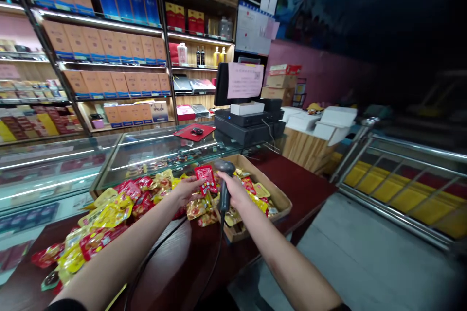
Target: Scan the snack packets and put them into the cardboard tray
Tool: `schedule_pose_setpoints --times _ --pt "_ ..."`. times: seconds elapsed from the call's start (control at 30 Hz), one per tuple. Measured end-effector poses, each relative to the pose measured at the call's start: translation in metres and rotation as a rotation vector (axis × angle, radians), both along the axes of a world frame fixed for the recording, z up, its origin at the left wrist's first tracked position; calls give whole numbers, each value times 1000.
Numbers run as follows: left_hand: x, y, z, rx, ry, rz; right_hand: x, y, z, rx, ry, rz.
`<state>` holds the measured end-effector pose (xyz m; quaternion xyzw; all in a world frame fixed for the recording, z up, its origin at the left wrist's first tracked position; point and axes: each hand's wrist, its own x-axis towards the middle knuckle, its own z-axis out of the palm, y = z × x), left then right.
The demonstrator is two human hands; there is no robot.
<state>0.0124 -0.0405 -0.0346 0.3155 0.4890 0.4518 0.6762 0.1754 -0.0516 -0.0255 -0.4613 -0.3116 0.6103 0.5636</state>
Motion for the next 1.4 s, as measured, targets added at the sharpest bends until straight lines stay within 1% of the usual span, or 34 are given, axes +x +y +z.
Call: schedule_pose_setpoints --times 0.13,0.23,0.33,0.47,0.53,0.63,0.77,0.83,0.97,1.1,1.17,1.27,1.33,1.4 --pt "44 25 -2 20 -4 -43 38 13 0 10 34 -121" --pt "63 38 -3 36 12 -70 57 19 1 22 36 -179" --pt "70 44 0 56 37 -28 67 20 4 45 29 -217" --pt "62 44 2 57 40 27 65 17 8 66 43 -182" --pt "52 40 3 55 37 36 57 14 8 65 48 -147" --pt "31 31 7 53 42 63 37 11 7 62 78 -92" --pt "-7 12 15 62 42 80 4 6 7 36 81 -2" --pt "-29 1 16 75 36 90 -14 3 6 30 78 43" --pt "-75 -27 11 94 76 142 -52 -5 -2 30 86 137" --pt "-120 -64 1 125 138 187 -93 -19 -16 -7 75 233" --pt "-142 -84 -5 151 262 207 -112 -28 -23 -31 75 292" --pt "-171 -115 -16 254 577 259 -136 -43 -36 -69 68 377" --pt "-183 -135 -25 341 827 335 -149 -52 -47 -103 70 431" --pt "-188 -153 -34 414 1071 418 -159 -63 -59 -140 73 481"
